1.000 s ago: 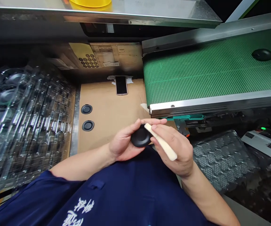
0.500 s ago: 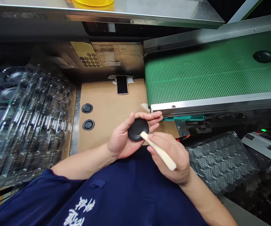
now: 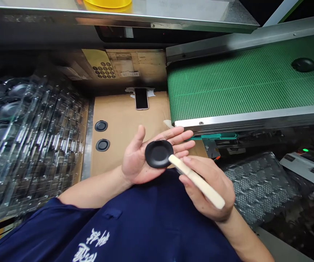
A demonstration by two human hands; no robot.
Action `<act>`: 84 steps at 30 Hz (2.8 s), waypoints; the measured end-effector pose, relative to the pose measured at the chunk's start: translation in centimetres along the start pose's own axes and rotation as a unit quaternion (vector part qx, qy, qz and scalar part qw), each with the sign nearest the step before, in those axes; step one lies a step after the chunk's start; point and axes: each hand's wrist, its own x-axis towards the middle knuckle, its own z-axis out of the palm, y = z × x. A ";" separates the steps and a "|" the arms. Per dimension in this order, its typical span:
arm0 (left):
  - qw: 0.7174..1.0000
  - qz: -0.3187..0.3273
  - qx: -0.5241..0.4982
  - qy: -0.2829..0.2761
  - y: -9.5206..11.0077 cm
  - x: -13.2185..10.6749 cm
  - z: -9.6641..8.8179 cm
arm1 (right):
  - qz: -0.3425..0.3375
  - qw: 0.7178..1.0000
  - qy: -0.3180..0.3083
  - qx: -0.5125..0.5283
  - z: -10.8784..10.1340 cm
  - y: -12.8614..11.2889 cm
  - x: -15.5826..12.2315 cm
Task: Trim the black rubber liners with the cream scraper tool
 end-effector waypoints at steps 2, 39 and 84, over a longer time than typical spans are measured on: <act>1.000 0.003 0.012 -0.008 -0.2 0.0 0.0 | -0.007 0.999 0.007 -0.031 -0.2 0.0 0.0; 0.996 0.016 0.084 -0.024 -0.7 -0.2 -1.0 | -0.016 0.992 -0.125 -0.004 -0.6 0.8 -0.4; 0.644 0.195 0.719 0.174 2.2 -5.3 -11.0 | 0.317 0.818 -0.411 -0.247 7.9 13.4 -9.2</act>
